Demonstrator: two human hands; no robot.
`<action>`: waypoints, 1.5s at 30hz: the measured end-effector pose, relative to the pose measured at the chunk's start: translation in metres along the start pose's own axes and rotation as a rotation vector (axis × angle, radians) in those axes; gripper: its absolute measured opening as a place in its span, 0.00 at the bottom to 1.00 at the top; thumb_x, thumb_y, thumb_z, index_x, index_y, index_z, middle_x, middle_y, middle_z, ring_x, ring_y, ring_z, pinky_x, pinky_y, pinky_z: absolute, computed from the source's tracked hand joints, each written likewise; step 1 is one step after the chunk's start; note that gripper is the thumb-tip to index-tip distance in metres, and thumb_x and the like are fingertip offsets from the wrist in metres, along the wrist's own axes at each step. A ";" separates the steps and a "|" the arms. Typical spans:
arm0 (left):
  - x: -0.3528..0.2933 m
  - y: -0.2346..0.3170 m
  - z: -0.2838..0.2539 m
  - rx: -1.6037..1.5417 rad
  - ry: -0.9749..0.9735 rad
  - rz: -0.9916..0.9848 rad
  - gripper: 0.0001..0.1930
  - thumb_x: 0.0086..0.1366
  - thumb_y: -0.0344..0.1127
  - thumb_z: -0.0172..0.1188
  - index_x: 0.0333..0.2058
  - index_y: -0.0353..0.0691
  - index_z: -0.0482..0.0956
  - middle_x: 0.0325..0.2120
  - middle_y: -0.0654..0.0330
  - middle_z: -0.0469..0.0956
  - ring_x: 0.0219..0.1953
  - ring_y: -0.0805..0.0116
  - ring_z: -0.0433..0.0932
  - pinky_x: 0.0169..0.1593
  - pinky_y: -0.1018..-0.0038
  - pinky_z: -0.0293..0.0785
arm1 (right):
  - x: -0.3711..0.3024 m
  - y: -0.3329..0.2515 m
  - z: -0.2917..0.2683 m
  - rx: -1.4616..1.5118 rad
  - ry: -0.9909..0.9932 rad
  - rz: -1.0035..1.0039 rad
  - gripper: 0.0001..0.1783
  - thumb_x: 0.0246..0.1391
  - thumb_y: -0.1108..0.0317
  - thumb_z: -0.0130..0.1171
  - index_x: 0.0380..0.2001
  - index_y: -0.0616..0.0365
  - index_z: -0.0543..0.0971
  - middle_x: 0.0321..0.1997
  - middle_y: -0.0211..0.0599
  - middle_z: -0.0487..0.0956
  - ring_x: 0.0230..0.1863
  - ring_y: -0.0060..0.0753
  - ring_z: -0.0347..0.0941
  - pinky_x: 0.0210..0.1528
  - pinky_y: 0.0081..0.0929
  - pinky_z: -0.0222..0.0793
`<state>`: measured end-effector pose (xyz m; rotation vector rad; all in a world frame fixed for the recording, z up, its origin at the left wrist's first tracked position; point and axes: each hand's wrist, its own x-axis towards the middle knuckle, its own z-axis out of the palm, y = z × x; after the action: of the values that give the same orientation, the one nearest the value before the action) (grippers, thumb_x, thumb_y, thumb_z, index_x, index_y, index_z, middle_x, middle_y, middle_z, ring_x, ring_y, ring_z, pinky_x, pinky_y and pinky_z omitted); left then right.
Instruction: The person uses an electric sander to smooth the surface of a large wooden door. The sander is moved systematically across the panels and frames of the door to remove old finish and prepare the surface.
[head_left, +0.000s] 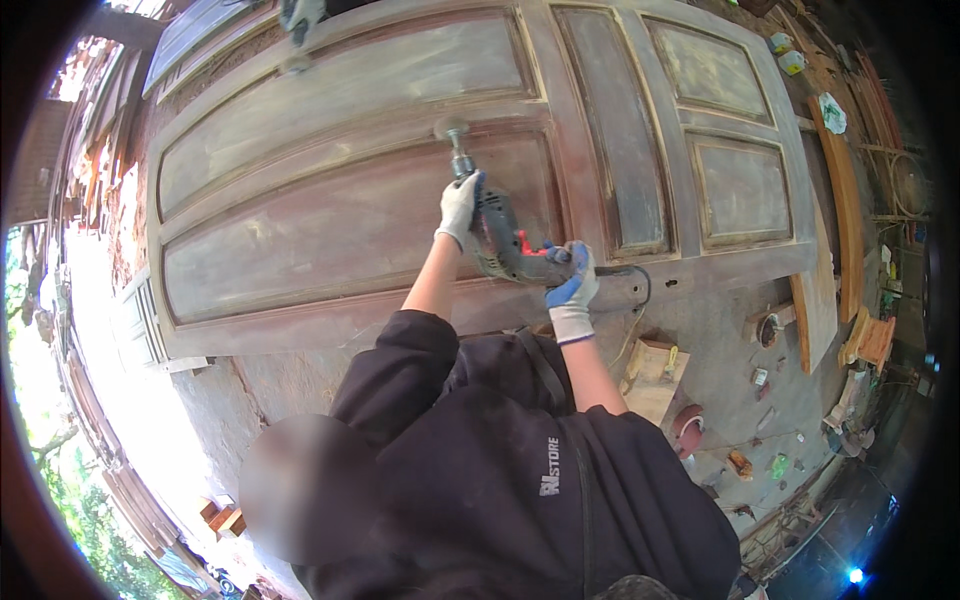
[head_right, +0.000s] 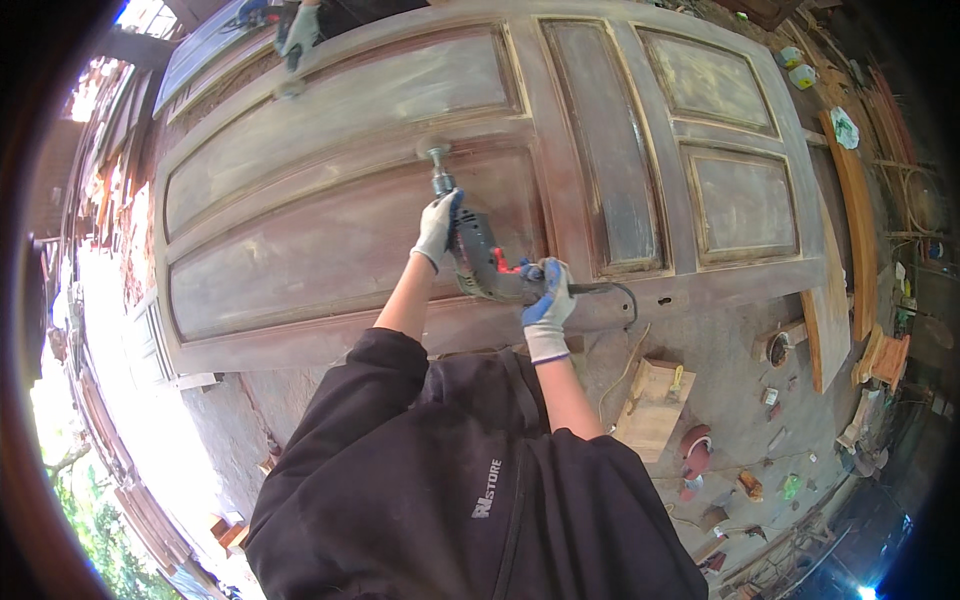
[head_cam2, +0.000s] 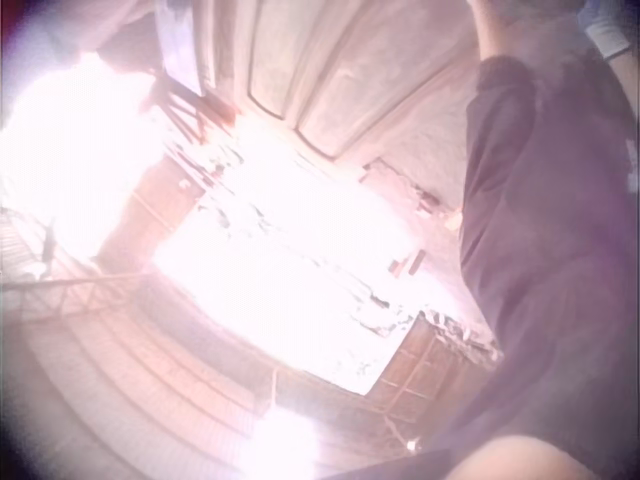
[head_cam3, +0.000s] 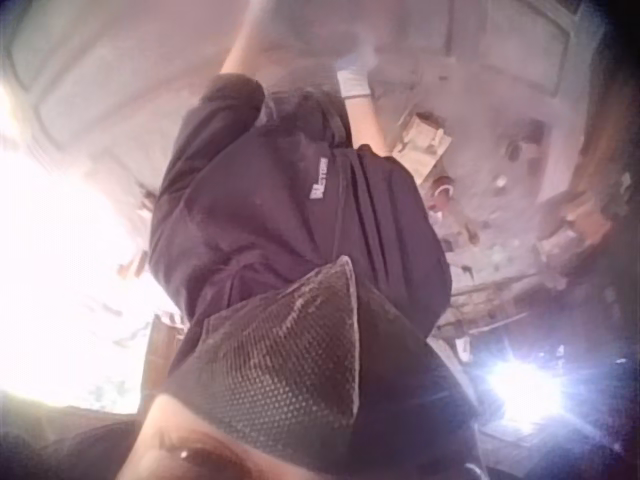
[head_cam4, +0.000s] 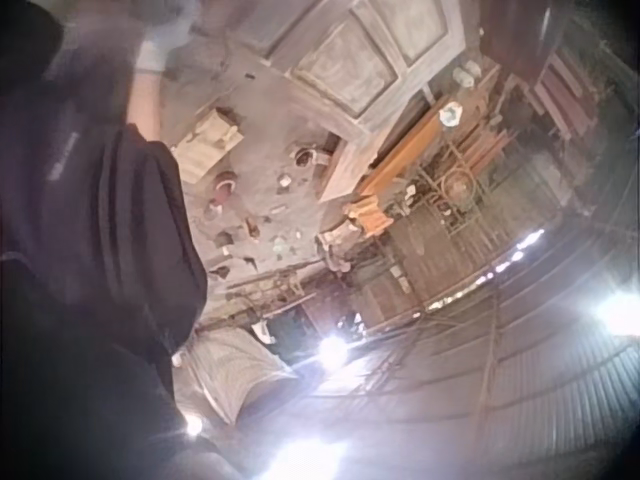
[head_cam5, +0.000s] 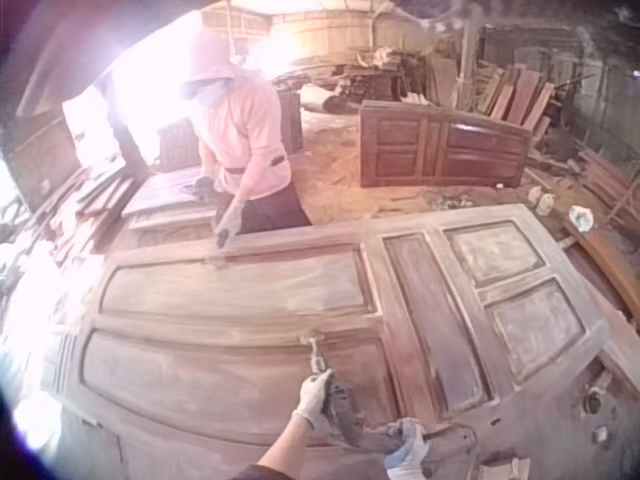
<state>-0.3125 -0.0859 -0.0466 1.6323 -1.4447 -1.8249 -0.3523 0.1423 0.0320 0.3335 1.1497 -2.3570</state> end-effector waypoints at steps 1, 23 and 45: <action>-0.004 -0.002 0.014 -0.025 -0.046 0.011 0.20 0.56 0.50 0.64 0.34 0.37 0.80 0.24 0.66 0.76 0.24 0.76 0.72 0.29 0.76 0.68 | 0.004 -0.007 -0.010 0.014 0.007 -0.025 0.07 0.56 0.68 0.56 0.26 0.56 0.74 0.23 0.28 0.71 0.24 0.25 0.69 0.49 0.43 0.73; -0.005 0.003 -0.071 -0.161 0.054 0.024 0.21 0.58 0.48 0.63 0.38 0.33 0.80 0.27 0.65 0.77 0.29 0.77 0.72 0.36 0.78 0.69 | -0.016 0.037 0.042 -0.032 -0.002 0.080 0.08 0.55 0.70 0.55 0.24 0.59 0.73 0.21 0.33 0.73 0.24 0.27 0.70 0.48 0.42 0.73; -0.017 -0.001 -0.073 0.029 -0.043 -0.015 0.25 0.53 0.54 0.63 0.36 0.34 0.81 0.30 0.53 0.81 0.35 0.65 0.80 0.42 0.69 0.73 | -0.065 0.053 0.033 -0.019 0.034 -0.092 0.11 0.56 0.61 0.55 0.26 0.55 0.71 0.19 0.29 0.67 0.25 0.31 0.67 0.55 0.49 0.65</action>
<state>-0.2433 -0.1069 -0.0273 1.6314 -1.4868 -1.8668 -0.2691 0.1096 0.0445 0.3219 1.2266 -2.4269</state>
